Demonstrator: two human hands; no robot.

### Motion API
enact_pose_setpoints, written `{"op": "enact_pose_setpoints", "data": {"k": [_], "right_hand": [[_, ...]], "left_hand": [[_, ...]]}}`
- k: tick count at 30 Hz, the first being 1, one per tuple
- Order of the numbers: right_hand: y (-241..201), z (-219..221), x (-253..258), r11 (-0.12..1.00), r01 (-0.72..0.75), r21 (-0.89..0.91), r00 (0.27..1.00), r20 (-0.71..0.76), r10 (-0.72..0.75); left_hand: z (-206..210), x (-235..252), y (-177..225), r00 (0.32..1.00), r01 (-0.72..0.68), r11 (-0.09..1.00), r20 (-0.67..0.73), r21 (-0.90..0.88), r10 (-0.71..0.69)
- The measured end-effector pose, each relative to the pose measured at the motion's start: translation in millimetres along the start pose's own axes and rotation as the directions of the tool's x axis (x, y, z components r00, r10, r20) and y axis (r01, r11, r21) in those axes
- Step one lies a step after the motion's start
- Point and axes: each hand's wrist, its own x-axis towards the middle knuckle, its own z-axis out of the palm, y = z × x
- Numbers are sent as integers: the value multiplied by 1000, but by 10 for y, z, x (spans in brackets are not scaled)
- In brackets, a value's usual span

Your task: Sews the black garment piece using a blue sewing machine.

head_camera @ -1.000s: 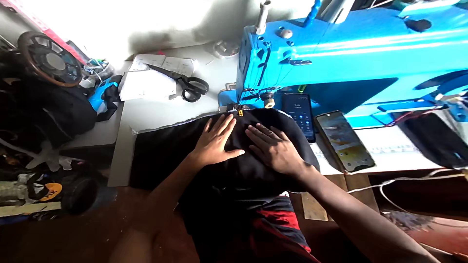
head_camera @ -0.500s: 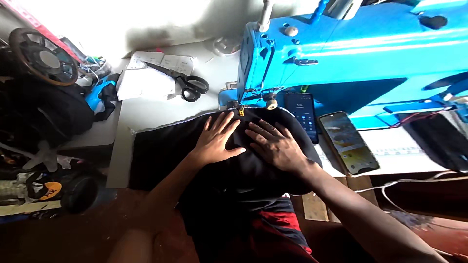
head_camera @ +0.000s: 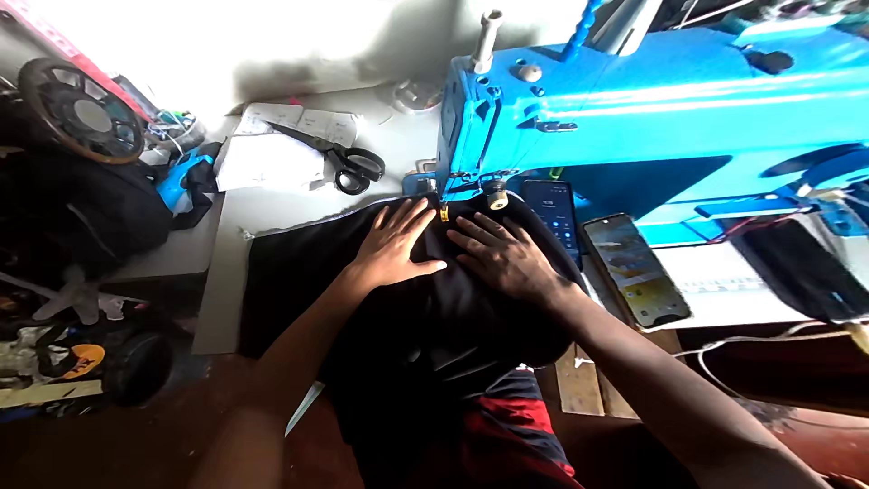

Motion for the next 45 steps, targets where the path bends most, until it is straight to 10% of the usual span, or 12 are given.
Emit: {"op": "enact_pose_setpoints", "data": {"k": [11, 20, 45], "right_hand": [[117, -13, 123, 999, 38, -13, 999, -9, -38], [-756, 70, -492, 969, -126, 211, 984, -101, 149], [-483, 12, -579, 995, 36, 97, 996, 79, -43]], "left_hand": [[-39, 163, -91, 999, 19, 999, 27, 27, -20], [-60, -255, 385, 985, 124, 990, -115, -69, -132], [-222, -353, 138, 996, -59, 998, 71, -7, 59]]}}
